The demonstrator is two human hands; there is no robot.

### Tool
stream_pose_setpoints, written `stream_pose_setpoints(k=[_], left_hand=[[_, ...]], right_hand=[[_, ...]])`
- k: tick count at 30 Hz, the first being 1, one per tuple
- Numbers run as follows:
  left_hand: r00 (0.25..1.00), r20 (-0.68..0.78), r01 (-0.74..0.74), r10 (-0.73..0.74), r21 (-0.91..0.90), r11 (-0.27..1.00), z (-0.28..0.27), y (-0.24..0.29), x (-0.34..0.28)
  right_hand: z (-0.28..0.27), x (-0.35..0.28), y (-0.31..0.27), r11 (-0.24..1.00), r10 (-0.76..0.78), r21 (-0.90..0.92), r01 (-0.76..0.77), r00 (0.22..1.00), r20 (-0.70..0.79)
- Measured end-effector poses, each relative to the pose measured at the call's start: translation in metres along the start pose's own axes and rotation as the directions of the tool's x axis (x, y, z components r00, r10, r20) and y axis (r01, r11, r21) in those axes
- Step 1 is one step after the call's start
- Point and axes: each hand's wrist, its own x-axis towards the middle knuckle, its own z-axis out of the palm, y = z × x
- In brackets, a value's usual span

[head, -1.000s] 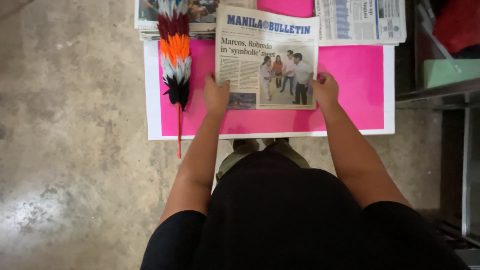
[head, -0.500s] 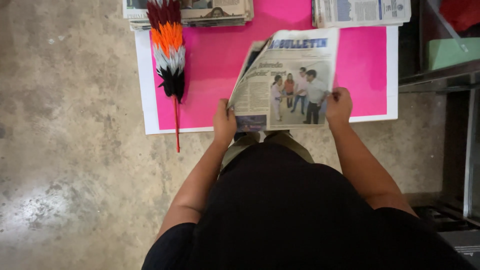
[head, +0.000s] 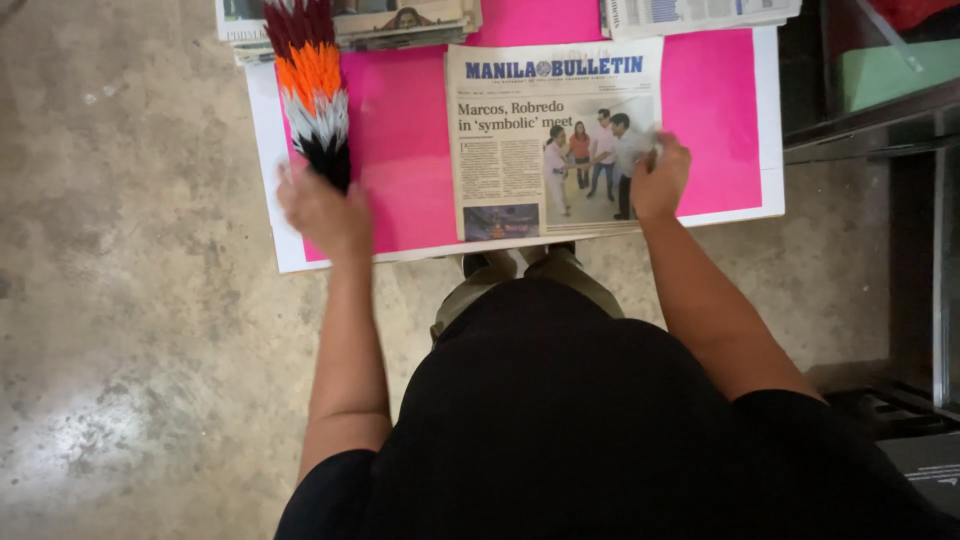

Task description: Dusting a stack of newspapers with a feather duster and flipping through the pages.

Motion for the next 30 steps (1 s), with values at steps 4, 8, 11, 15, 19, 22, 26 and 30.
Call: stream_pose_setpoints(k=[4,8,11,15,19,22,26,30], left_hand=[[0.976,0.162,0.127,-0.148,0.131,0.983,0.035,-0.057,-0.008],[0.983,0.164,0.092,-0.088,-0.019,0.996,0.056,-0.062,-0.029],[0.999,0.046,0.012,-0.002,-0.214,0.977,0.04,0.001,-0.045],[0.856,0.514,0.297,-0.046,-0.418,0.858,0.062,0.067,-0.053],[0.901,0.348,0.164,0.259,-0.827,0.538,0.044,0.152,-0.078],[0.869,0.337,0.331,0.362,-0.94,0.079,0.048,0.19,-0.071],[0.765,0.281,0.014,0.58,-0.907,0.421,0.041,0.179,-0.054],[0.764,0.38,-0.42,0.521,-0.32,0.849,0.01,0.151,-0.071]], right_hand=[[-0.01,-0.004,-0.008,1.0,0.028,-0.012,-0.027,0.986,0.163],[-0.018,-0.006,-0.008,0.985,-0.008,-0.166,0.052,0.967,0.254],[-0.019,-0.006,-0.005,0.956,0.032,-0.288,0.048,0.963,0.266],[-0.025,-0.016,-0.037,0.958,-0.284,0.013,0.287,0.94,0.191],[-0.02,-0.061,-0.123,0.777,-0.304,0.615,-0.134,0.775,0.554],[-0.014,-0.087,-0.147,0.442,-0.51,0.789,-0.428,0.604,0.613],[-0.044,-0.07,-0.155,0.63,-0.258,0.682,-0.371,0.728,0.635],[-0.047,-0.074,-0.091,0.835,-0.018,0.478,-0.273,0.854,0.52]])
